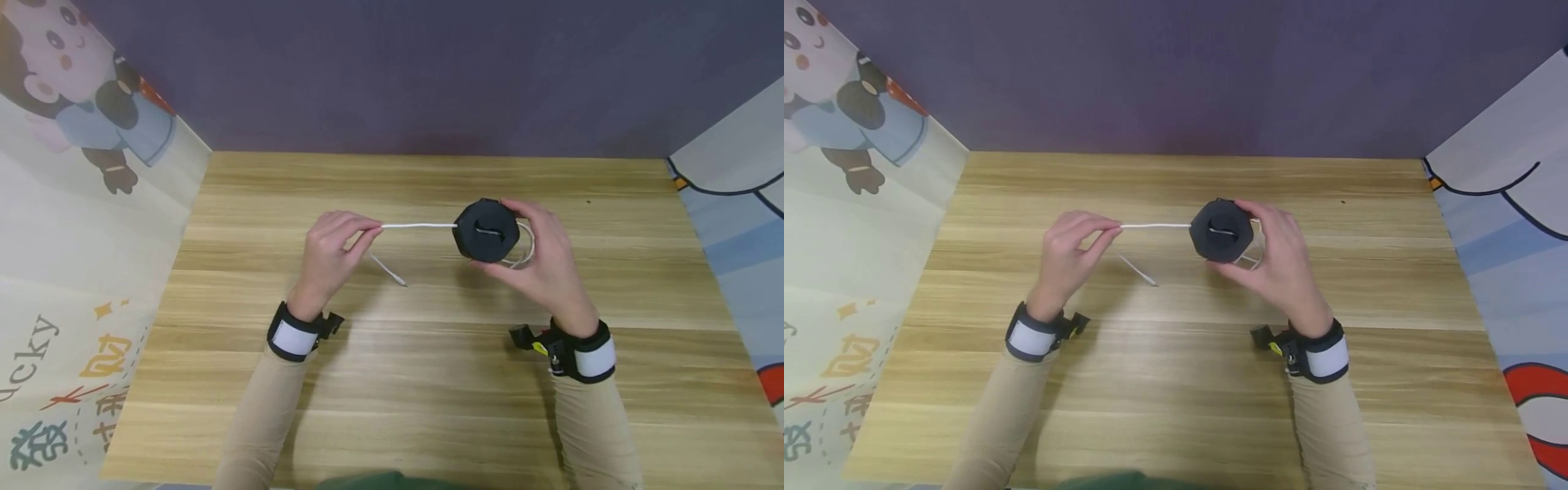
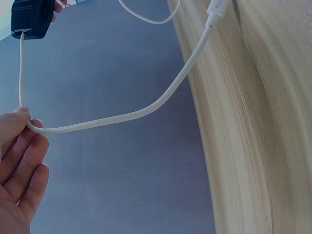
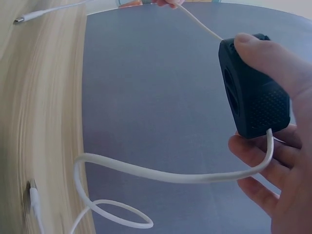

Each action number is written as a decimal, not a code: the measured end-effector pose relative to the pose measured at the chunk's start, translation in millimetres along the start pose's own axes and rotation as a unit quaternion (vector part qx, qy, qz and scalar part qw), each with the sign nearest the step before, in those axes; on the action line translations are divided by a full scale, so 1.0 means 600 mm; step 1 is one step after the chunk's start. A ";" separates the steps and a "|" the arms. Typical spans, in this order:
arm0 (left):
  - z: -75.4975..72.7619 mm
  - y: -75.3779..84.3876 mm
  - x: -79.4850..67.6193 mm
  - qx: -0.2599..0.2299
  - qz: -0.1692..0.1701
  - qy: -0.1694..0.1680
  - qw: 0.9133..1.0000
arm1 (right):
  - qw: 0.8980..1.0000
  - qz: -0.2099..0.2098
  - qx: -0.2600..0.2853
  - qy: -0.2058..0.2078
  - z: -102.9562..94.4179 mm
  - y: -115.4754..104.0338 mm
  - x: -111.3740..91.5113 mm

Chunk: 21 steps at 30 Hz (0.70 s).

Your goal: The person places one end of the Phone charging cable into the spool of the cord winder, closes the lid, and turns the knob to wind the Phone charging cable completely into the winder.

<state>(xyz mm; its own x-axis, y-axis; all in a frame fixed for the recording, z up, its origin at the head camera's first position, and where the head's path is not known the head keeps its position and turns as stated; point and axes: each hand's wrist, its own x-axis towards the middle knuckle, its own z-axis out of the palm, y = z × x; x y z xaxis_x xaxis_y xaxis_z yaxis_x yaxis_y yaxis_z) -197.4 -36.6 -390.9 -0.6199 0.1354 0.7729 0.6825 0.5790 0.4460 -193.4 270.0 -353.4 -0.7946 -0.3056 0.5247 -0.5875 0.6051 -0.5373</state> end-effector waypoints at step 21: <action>-0.003 -0.017 -0.004 0.027 -0.008 -0.009 1.000 | 1.000 -0.001 -0.008 0.004 -0.008 0.002 0.001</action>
<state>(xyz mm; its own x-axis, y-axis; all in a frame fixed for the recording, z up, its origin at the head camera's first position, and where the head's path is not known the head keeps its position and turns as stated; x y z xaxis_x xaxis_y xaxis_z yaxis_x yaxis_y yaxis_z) -202.2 -44.4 -396.2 -0.6379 0.1403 0.7572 0.6509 0.6237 0.4328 -194.0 273.9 -350.5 -0.7919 -0.3011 0.5312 -0.5868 0.6156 -0.5260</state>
